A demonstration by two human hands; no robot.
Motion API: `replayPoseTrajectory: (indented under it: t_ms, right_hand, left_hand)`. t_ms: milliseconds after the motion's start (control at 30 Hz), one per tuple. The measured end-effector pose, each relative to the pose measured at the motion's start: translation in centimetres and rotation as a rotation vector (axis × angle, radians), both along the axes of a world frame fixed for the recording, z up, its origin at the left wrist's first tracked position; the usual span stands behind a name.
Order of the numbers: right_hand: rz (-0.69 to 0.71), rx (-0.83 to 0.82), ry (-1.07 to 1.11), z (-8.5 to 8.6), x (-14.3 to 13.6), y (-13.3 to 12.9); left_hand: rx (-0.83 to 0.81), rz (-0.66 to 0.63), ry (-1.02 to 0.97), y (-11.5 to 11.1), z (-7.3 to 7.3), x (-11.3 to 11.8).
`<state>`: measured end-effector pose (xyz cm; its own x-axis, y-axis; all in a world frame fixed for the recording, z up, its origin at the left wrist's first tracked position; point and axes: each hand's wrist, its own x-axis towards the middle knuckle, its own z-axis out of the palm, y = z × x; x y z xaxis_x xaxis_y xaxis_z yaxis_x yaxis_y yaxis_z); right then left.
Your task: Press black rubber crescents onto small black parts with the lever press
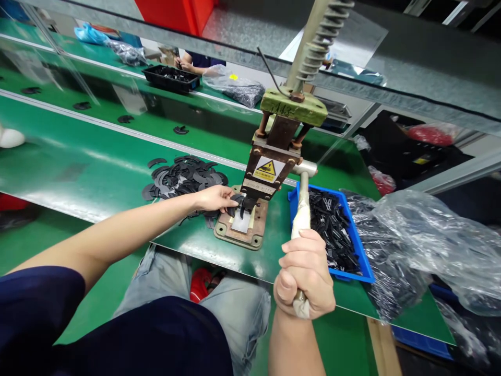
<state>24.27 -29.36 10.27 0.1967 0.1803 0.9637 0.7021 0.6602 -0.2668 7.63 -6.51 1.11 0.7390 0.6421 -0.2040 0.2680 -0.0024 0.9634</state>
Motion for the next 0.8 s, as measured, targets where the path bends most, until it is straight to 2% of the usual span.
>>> replayPoseTrajectory:
  t_ms: [300,467,533,600,667,733,800]
  right_hand:
    - [-0.031,0.095,0.064,-0.4,-0.3,0.9]
    - [-0.034,0.091,0.057,-0.7,-0.5,0.9]
    - [-0.041,0.094,0.067,-0.2,-0.7,1.0]
    - [-0.03,0.104,0.076,1.1,-0.7,1.4]
    - [0.032,0.116,0.088,3.2,-0.1,1.8]
    - [0.065,0.108,0.111,5.7,1.4,2.3]
    - [0.026,0.027,0.125,7.5,3.2,2.6]
  left_hand:
    - [-0.177,0.023,0.181,0.5,1.0,0.8]
    - [-0.371,0.035,0.265,0.6,1.9,1.1]
    - [-0.425,0.056,0.273,0.5,2.1,1.2]
    - [-0.445,0.061,0.261,0.3,1.9,1.1]
    - [-0.446,0.049,0.235,0.1,1.5,1.1]
    - [-0.425,0.043,0.188,-0.2,1.1,0.9]
    - [-0.403,0.061,0.13,-0.8,1.0,0.6]
